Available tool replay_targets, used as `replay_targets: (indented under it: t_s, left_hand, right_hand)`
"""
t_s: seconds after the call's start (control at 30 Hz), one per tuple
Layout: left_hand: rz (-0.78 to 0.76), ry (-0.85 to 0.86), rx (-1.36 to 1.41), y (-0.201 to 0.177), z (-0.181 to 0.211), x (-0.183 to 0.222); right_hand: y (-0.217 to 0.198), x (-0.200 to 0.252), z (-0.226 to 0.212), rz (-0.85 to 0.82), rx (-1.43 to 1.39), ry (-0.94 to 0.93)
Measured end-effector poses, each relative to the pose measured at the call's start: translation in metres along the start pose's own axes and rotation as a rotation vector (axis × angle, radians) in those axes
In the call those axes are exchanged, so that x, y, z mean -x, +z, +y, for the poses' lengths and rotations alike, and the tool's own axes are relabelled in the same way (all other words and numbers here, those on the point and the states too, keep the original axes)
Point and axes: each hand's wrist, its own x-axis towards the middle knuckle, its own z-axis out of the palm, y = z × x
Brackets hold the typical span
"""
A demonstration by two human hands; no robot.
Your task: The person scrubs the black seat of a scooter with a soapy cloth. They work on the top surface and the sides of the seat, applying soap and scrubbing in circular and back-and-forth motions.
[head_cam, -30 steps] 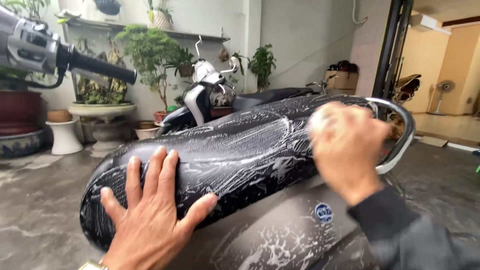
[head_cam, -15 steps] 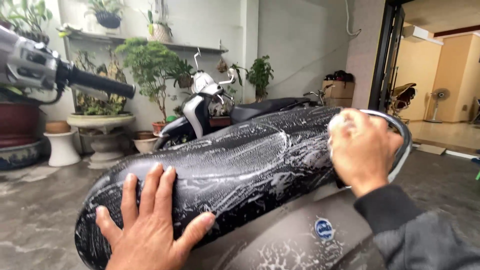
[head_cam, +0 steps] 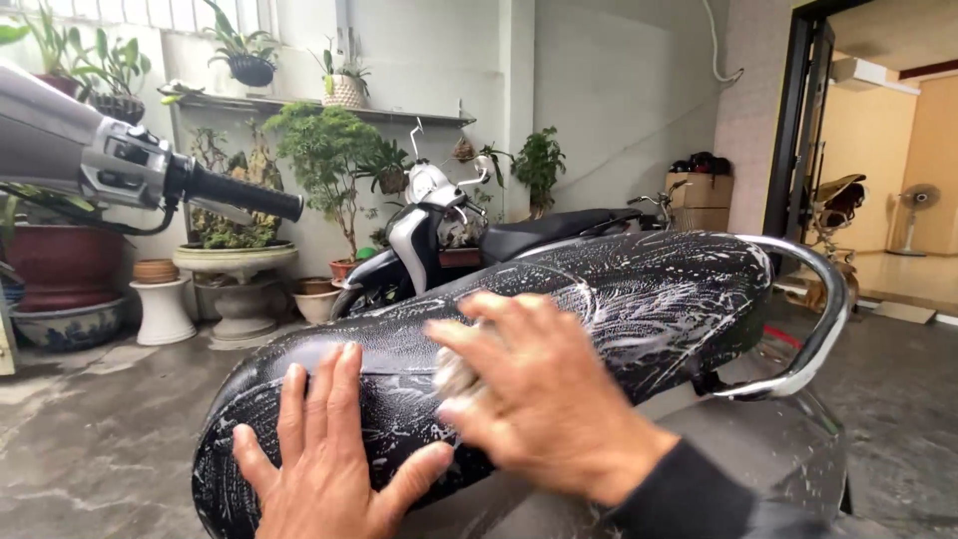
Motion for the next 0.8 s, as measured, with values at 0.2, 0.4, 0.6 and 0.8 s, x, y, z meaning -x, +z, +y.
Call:
replay_targets:
  t_s: [0.2, 0.4, 0.6, 0.8]
  left_hand:
    - [0.259, 0.377, 0.27, -0.038, 0.032, -0.008]
    - [0.312, 0.466, 0.273, -0.04, 0.029, -0.011]
    - [0.368, 0.236, 0.233, -0.044, 0.013, -0.033]
    - [0.341, 0.187, 0.113, -0.033, 0.039, -0.021]
  right_hand:
    - [-0.006, -0.021, -0.022, -0.191, -0.474, 0.029]
    - [-0.027, -0.014, 0.013, -0.51, -0.496, 0.247]
    - [-0.006, 0.031, 0.057, -0.268, 0.129, 0.309]
    - [0.006, 0.041, 0.068, -0.154, 0.254, 0.155]
